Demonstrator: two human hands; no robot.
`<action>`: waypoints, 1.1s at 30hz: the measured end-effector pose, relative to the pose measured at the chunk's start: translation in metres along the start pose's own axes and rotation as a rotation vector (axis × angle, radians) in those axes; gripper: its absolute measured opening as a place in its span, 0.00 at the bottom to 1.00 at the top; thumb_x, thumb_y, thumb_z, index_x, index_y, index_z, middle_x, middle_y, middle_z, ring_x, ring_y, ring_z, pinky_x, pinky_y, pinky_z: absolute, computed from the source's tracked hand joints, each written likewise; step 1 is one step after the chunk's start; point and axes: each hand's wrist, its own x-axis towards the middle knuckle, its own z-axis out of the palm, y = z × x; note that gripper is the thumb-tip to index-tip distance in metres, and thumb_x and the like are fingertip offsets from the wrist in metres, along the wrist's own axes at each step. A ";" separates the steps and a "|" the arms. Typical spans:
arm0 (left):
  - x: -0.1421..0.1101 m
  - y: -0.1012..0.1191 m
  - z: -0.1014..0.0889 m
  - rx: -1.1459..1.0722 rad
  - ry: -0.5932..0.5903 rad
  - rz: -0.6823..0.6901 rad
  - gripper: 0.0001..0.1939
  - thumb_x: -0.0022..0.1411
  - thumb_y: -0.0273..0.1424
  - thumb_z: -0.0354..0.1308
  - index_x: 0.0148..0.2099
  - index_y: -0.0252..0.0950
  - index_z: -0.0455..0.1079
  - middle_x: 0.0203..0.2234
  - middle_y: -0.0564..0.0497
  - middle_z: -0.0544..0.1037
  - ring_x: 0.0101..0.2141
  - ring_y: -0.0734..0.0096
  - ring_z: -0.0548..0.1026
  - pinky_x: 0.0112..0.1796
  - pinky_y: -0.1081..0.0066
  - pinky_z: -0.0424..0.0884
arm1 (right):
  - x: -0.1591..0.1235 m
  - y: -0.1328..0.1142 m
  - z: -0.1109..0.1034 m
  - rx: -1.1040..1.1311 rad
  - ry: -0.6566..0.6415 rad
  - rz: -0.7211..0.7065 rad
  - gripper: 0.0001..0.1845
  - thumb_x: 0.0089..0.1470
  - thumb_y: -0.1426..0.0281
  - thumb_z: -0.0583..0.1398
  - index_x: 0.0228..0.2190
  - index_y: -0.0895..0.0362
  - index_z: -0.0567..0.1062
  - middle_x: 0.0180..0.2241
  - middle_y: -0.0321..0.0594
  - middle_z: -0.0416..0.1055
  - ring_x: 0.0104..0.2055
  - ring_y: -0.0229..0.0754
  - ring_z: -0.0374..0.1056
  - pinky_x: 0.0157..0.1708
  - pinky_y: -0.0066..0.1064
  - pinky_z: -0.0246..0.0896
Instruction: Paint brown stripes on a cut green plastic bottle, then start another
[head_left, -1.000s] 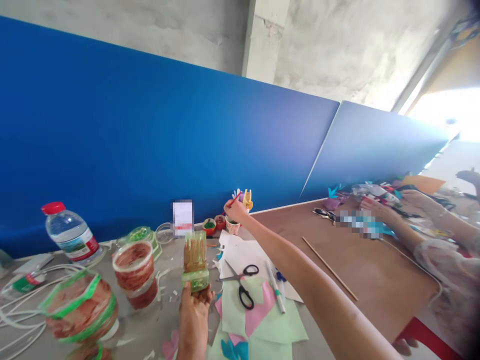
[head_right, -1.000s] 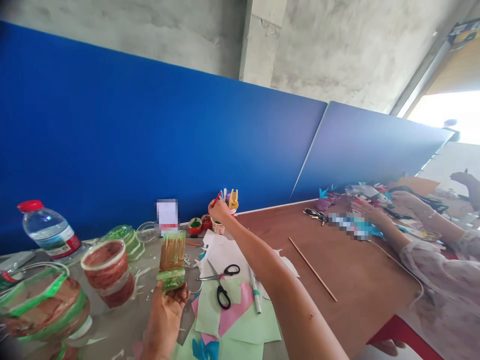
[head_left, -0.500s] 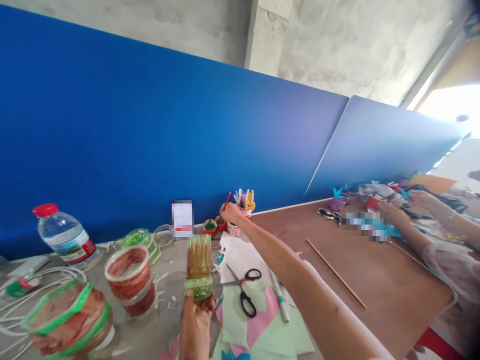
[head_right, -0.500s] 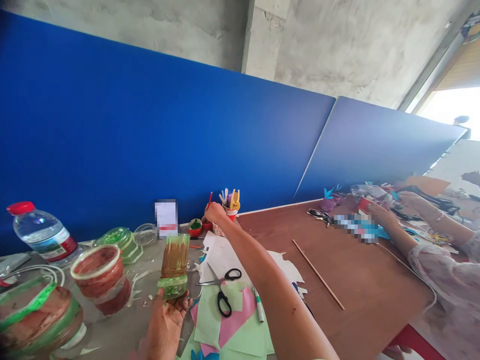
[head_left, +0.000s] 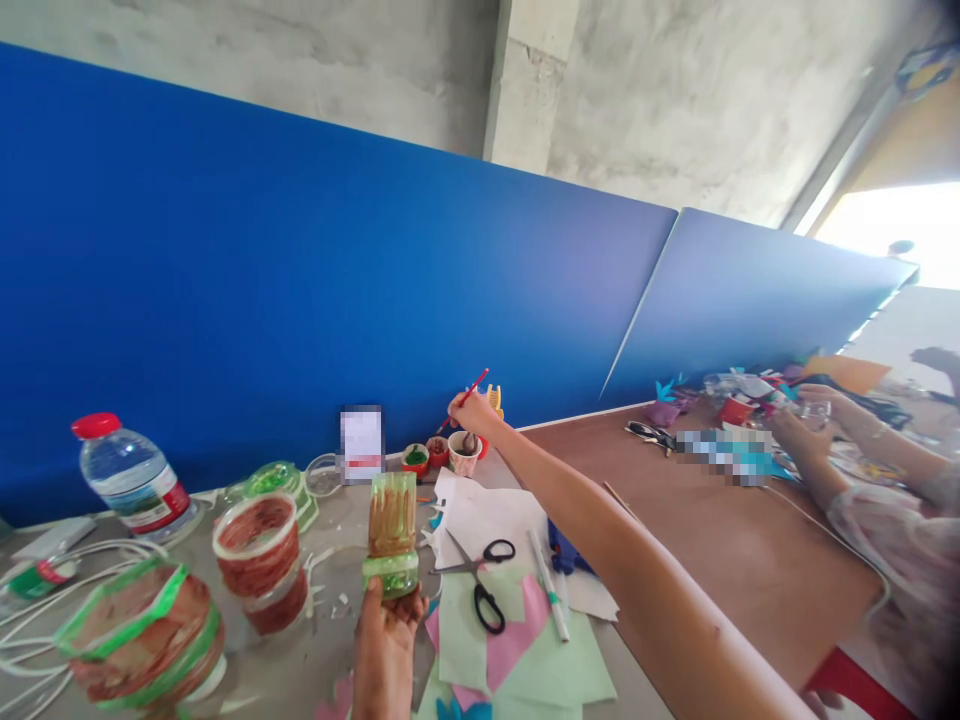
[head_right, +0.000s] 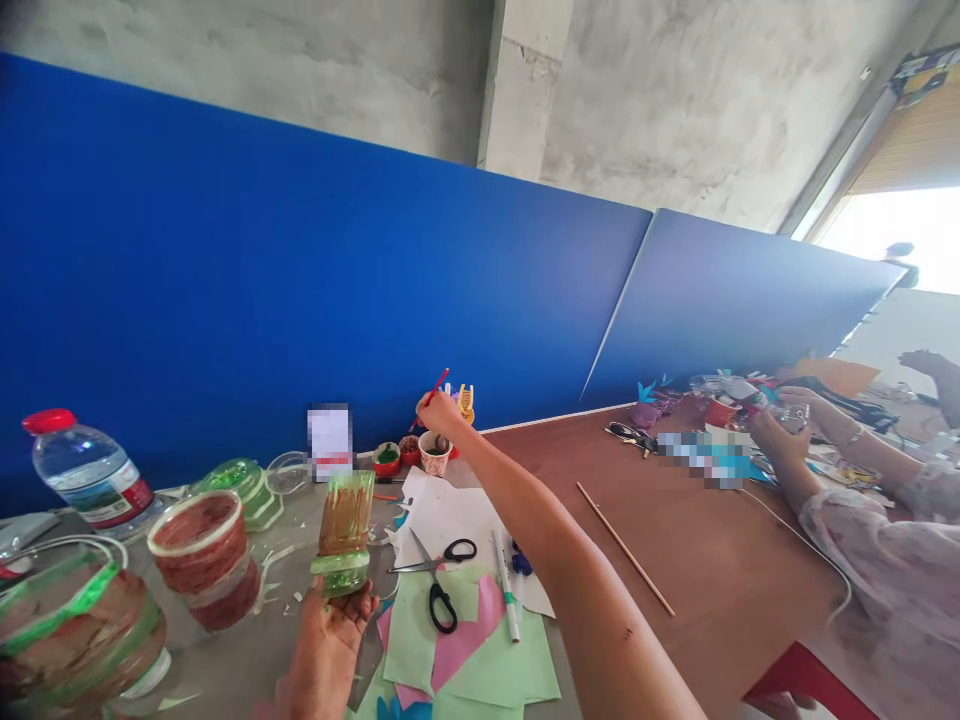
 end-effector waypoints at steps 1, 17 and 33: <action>0.000 0.000 0.000 -0.005 0.007 0.002 0.15 0.49 0.41 0.64 0.25 0.35 0.70 0.17 0.50 0.75 0.21 0.70 0.72 0.28 0.69 0.73 | -0.003 -0.002 -0.008 0.035 -0.011 0.035 0.12 0.52 0.68 0.62 0.21 0.59 0.73 0.21 0.41 0.72 0.23 0.37 0.65 0.24 0.31 0.62; -0.019 0.004 0.008 -0.119 -0.247 -0.318 0.23 0.62 0.41 0.48 0.29 0.28 0.75 0.23 0.42 0.76 0.18 0.74 0.65 0.35 0.64 0.74 | -0.193 0.018 -0.053 1.273 0.018 0.300 0.08 0.45 0.66 0.65 0.31 0.54 0.76 0.24 0.34 0.70 0.18 0.31 0.53 0.21 0.28 0.55; -0.024 0.002 0.015 -0.020 -0.263 -0.283 0.28 0.67 0.42 0.39 0.30 0.30 0.74 0.22 0.46 0.73 0.17 0.78 0.61 0.35 0.63 0.74 | -0.218 0.027 -0.022 1.099 0.071 0.038 0.09 0.51 0.64 0.64 0.33 0.56 0.76 0.27 0.40 0.74 0.23 0.35 0.62 0.23 0.28 0.56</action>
